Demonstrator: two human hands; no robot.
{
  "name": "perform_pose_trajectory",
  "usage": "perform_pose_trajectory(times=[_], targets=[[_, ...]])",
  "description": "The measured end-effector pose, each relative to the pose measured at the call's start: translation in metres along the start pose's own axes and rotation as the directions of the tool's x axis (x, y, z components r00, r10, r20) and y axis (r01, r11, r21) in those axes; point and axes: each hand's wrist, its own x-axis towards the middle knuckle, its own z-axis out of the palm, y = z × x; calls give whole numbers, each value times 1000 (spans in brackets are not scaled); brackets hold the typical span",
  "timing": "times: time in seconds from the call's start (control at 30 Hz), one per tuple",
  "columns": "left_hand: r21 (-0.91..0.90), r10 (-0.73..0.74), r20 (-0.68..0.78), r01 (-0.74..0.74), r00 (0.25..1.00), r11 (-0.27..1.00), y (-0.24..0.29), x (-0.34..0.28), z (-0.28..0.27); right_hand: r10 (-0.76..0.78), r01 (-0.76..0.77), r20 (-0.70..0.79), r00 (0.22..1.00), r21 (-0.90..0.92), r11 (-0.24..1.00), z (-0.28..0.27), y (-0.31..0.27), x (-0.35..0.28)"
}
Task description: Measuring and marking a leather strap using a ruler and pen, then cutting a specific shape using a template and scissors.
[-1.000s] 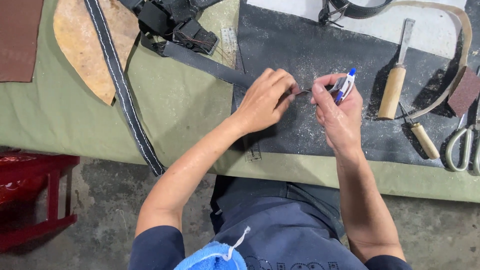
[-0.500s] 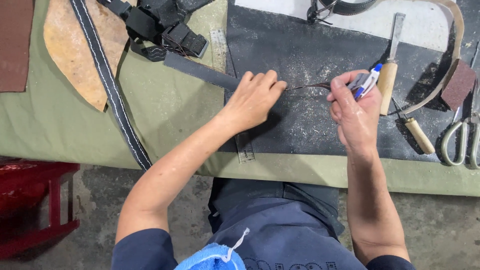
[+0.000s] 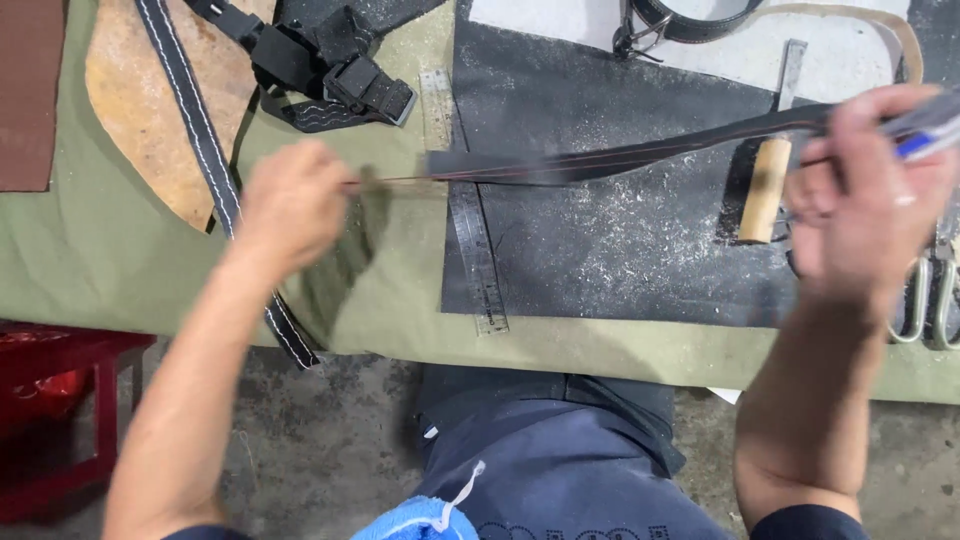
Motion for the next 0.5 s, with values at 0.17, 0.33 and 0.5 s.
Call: perform_pose_trajectory(times=[0.17, 0.33, 0.5], targets=[[33, -226, -65, 229, 972, 973, -49, -83, -57, 110, -116, 96, 989, 59, 991, -73, 15, 22], [448, -375, -113, 384, 920, 808, -35, -99, -87, 429, -493, -248, 869, -352, 795, -11, -34, 24], [-557, 10, -80, -53, 997, 829, 96, 47, -106, -48, 172, 323, 945, -368, 914, 65, -76, -44]])
